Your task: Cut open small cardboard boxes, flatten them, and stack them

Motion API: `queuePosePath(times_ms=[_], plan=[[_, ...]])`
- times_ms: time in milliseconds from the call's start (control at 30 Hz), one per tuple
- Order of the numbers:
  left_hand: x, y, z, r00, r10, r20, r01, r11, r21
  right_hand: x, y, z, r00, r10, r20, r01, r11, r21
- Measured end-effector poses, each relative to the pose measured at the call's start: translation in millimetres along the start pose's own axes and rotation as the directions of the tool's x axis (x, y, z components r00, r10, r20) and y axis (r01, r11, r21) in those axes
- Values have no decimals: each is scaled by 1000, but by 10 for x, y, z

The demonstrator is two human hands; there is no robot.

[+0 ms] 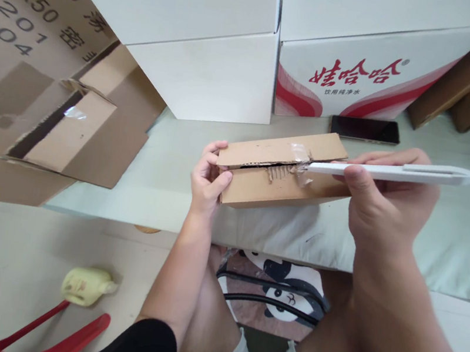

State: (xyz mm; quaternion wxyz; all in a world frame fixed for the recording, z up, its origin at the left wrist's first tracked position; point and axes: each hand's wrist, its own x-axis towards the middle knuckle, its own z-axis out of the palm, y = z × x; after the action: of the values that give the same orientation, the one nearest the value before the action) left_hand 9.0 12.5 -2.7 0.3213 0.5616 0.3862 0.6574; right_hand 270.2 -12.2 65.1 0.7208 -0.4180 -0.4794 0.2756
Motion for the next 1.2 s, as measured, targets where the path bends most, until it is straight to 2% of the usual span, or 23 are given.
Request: queuePosePath(times_ms=[100, 333, 467, 767, 867, 967, 1033, 1067, 1100, 1133, 1167, 1200], plan=[[-1, 1, 8, 1000, 2, -3, -2, 1000, -1, -2, -4, 14, 1000, -1, 0, 1, 1000, -6], [-6, -6, 17, 1000, 10, 5, -10, 1000, 20, -43, -61, 23, 1000, -3, 3, 4, 965, -261], [-6, -8, 5, 1000, 13, 25, -14, 999, 35, -64, -56, 32, 1000, -3, -1, 3, 950, -312], [-6, -33, -17, 999, 13, 47, -15, 998, 53, -80, -6, 106, 991, -64, -117, 29, 960, -279], [-4, -44, -21, 999, 7, 51, -9, 1000, 28, -44, 17, 126, 982, -47, -181, 25, 992, -126], [-5, -56, -27, 998, 8, 61, -11, 999, 36, 77, 87, 66, 929, -106, -355, 130, 991, 43], [-8, -60, -34, 998, 4, 65, -7, 999, 38, 178, 167, -41, 865, -175, -471, 220, 975, 42], [-10, -59, -40, 998, 0, 67, -3, 999, 37, 221, 216, -111, 851, -191, -489, 226, 974, 13], [-11, -55, -46, 997, -1, 73, -2, 999, 39, 253, 270, -187, 852, -189, -488, 200, 979, -30], [-11, -47, -55, 996, 2, 89, -6, 999, 51, 271, 328, -263, 874, -169, -455, 137, 985, -103], [-9, -36, -63, 993, 12, 119, -21, 997, 75, 275, 386, -334, 907, -135, -399, 46, 974, -224], [-6, -22, -72, 987, 27, 160, -45, 993, 108, 266, 444, -396, 949, -67, -308, -61, 920, -387]])
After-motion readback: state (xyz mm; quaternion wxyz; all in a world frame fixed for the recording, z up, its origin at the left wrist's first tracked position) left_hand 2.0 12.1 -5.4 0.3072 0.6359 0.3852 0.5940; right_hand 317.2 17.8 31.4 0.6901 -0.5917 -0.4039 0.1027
